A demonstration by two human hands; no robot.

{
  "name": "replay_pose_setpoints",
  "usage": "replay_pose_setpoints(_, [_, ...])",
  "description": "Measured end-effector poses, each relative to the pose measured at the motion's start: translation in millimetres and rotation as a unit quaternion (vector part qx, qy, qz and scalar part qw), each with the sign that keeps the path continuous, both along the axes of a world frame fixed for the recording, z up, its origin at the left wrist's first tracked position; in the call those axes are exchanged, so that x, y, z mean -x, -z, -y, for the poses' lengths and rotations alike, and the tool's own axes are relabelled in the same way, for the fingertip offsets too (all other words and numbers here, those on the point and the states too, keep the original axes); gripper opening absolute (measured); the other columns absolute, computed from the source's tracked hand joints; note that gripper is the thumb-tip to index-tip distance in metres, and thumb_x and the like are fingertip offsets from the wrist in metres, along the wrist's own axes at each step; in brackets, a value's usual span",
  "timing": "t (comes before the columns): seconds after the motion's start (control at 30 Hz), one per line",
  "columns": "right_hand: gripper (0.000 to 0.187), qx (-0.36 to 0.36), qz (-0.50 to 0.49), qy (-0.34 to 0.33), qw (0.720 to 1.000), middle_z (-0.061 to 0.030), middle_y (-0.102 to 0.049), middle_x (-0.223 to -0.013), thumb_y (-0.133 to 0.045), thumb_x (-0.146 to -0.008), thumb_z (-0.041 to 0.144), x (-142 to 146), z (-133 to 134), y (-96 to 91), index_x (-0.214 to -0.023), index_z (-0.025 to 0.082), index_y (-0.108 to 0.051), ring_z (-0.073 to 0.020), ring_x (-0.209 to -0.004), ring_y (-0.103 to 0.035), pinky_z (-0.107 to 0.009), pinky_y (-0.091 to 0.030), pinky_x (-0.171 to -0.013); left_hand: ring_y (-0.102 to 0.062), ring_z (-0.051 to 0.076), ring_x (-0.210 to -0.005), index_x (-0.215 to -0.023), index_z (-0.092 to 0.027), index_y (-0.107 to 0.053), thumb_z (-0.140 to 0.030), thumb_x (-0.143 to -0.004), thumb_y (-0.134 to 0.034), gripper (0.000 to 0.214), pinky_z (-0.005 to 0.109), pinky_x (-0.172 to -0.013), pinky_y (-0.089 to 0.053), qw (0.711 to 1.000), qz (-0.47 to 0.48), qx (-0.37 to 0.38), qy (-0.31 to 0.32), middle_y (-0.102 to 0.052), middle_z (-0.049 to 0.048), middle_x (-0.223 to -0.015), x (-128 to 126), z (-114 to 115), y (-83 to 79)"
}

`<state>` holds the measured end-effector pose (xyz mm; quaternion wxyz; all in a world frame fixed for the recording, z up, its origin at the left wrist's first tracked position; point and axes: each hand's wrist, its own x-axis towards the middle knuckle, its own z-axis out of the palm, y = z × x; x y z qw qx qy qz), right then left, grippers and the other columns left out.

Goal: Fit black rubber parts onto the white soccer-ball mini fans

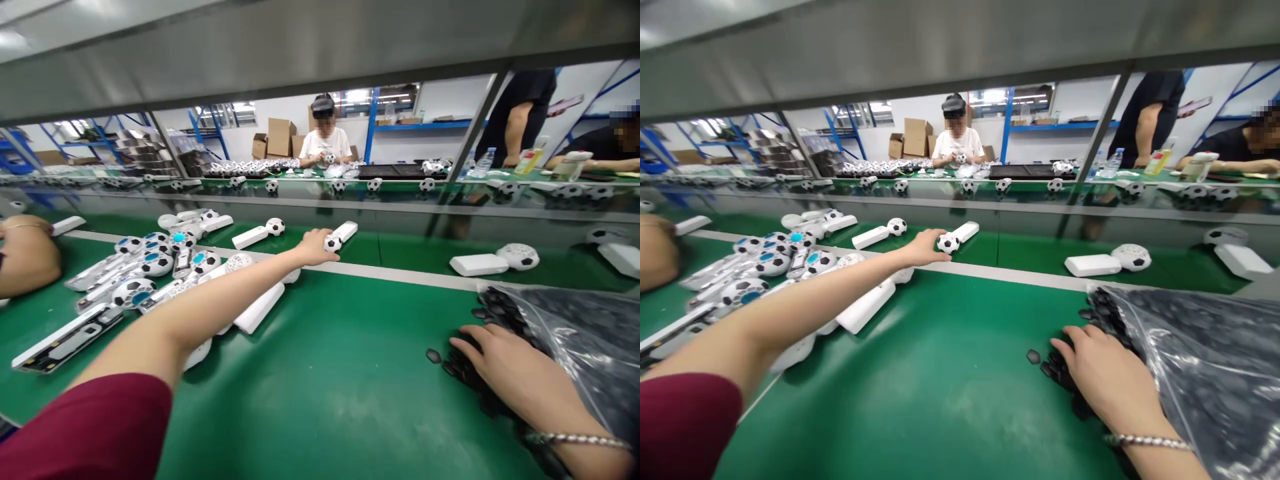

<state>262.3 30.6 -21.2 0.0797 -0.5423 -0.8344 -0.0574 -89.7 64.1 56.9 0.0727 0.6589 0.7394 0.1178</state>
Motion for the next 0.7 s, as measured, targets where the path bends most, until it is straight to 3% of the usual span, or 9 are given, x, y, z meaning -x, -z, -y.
replay_pose_setpoints(0.13, [0.022,0.036,0.038,-0.004,0.999,-0.0078,-0.061,-0.093,-0.045,-0.082,0.032,7,9,-12.0,-0.09,0.02,-0.063,-0.0216,-0.073,-0.061,-0.031,-0.043,-0.06,-0.03,0.03,-0.122,-0.129,-0.018,-0.033,-0.044,-0.066,-0.061,0.074,0.038,-0.098,-0.029,0.998,-0.025,-0.007,0.052,-0.038,0.0095,-0.131,15,59,-13.0])
replay_pose_setpoints(0.27, [0.018,0.055,0.039,0.004,0.998,-0.0061,-0.061,-0.088,-0.046,-0.081,0.021,9,11,-17.1,-0.087,0.02,-0.063,-0.0186,-0.068,-0.061,-0.028,-0.04,-0.057,-0.032,0.032,-0.119,-0.129,-0.017,-0.034,-0.049,-0.065,-0.059,0.076,0.041,-0.097,-0.028,0.992,-0.12,-0.005,0.03,-0.039,0.0107,-0.129,40,94,-5.8])
replay_pose_setpoints(0.4, [0.019,0.068,0.031,0.008,0.997,-0.0045,-0.062,-0.084,-0.044,-0.081,0.021,8,10,-17.5,-0.085,0.022,-0.062,-0.019,-0.068,-0.061,-0.028,-0.038,-0.055,-0.034,0.033,-0.116,-0.129,-0.017,-0.034,-0.055,-0.064,-0.056,0.078,0.04,-0.095,-0.031,0.987,-0.161,0.018,-0.011,-0.04,0.012,-0.128,61,104,1.0])
replay_pose_setpoints(0.5, [0.017,0.072,0.019,0.022,0.997,-0.0036,-0.063,-0.081,-0.045,-0.081,0.027,6,9,-16.0,-0.083,0.024,-0.061,-0.0218,-0.07,-0.061,-0.029,-0.037,-0.055,-0.033,0.032,-0.118,-0.13,-0.02,-0.033,-0.06,-0.066,-0.052,0.077,0.038,-0.094,-0.032,0.985,-0.165,0.012,-0.057,-0.037,0.0105,-0.131,84,102,-4.0])
replay_pose_setpoints(0.7, [0.015,0.076,-0.058,-0.001,0.995,-0.0046,-0.064,-0.072,-0.049,-0.077,0.033,-4,2,-3.8,-0.075,0.026,-0.062,-0.0212,-0.06,-0.061,-0.03,-0.039,-0.053,-0.036,0.035,-0.117,-0.129,-0.017,-0.034,-0.06,-0.069,-0.048,0.076,0.04,-0.089,-0.036,0.961,-0.183,0.004,-0.208,-0.039,0.0166,-0.128,166,94,-22.4])
